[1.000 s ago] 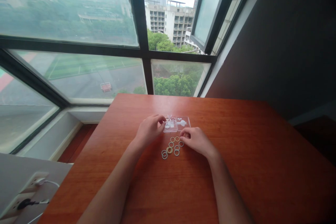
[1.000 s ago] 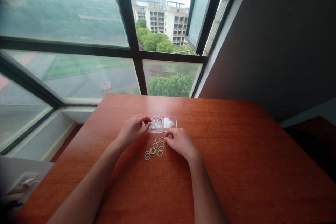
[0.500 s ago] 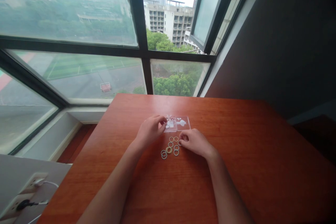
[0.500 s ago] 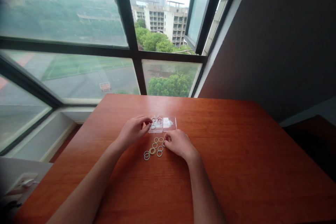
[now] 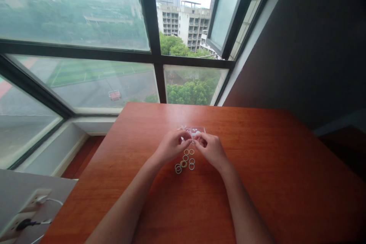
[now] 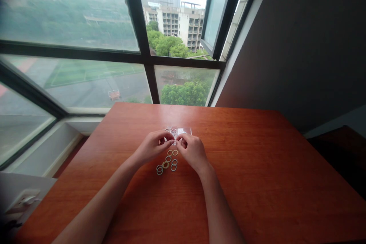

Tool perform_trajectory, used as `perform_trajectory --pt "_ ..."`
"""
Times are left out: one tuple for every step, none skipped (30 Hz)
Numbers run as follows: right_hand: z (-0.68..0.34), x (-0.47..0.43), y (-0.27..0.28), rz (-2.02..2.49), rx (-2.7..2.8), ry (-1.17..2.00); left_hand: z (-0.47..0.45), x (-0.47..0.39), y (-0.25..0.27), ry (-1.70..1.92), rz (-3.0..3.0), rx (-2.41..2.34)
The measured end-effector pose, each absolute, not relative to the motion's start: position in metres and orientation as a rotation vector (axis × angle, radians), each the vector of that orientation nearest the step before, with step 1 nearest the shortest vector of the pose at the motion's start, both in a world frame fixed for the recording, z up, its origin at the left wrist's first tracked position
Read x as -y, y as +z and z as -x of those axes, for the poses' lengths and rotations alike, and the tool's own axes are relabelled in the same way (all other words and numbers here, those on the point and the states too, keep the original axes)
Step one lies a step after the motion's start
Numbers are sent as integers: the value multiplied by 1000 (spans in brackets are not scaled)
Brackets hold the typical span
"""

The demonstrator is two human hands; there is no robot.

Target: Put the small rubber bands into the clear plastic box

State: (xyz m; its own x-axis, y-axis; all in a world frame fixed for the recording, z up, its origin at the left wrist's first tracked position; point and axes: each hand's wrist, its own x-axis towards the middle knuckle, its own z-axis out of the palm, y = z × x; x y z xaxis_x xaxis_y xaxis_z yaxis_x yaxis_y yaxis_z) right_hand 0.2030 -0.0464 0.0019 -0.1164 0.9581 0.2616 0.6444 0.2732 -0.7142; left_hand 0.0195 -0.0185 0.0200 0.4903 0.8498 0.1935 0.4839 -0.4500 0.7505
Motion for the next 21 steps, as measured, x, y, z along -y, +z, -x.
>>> perform_trajectory --pt "-202 47 2 1445 1842 564 -20 19 19 753 -2105 -1088" --pt "-202 47 2 1440 1840 562 -21 19 19 753 -2104 -1085" --pt "-202 47 2 1434 1840 560 -21 19 18 755 -2103 -1082" --pt "-201 47 2 1429 1842 560 -21 19 17 758 -2103 -1081" --pt "-201 47 3 1424 1845 559 -22 19 17 757 -2104 -1080" --pt "-201 48 3 1420 1848 559 -22 19 16 754 -2109 -1082" --pt "-201 48 4 1418 1850 556 -21 18 16 750 -2118 -1090" --pt "-200 48 4 1420 1850 552 -20 18 16 747 -2131 -1106" --pt "-200 48 5 1423 1850 549 -18 17 16 748 -2146 -1130" --pt "-200 48 5 1427 1847 544 -15 15 17 754 -2163 -1162" --pt "-200 48 6 1431 1844 540 -12 14 17 766 -2181 -1200" --pt "-200 48 6 1434 1841 537 -9 12 18 781 -2198 -1238" --pt "-200 48 6 1438 1839 534 -5 10 19 788 -2218 -1279" --pt "-200 48 7 1443 1839 533 -1 9 19 791 -2237 -1321" --pt "-201 48 7 1449 1841 534 2 8 20 790 -2250 -1356" --pt "-201 48 7 1455 1844 539 4 7 21 785 -2260 -1384" --pt "-201 48 7 1458 1849 547 6 6 22 780 -2266 -1405" --pt "-201 48 7 1459 1854 556 7 6 22 770 -2271 -1418" --pt "-202 47 6 1458 1857 563 8 6 22 761 -2275 -1425" --pt "-202 47 6 1458 1860 568 8 6 22 751 -2279 -1428" --pt "-202 47 5 1459 1863 568 7 6 22 740 -2282 -1428"
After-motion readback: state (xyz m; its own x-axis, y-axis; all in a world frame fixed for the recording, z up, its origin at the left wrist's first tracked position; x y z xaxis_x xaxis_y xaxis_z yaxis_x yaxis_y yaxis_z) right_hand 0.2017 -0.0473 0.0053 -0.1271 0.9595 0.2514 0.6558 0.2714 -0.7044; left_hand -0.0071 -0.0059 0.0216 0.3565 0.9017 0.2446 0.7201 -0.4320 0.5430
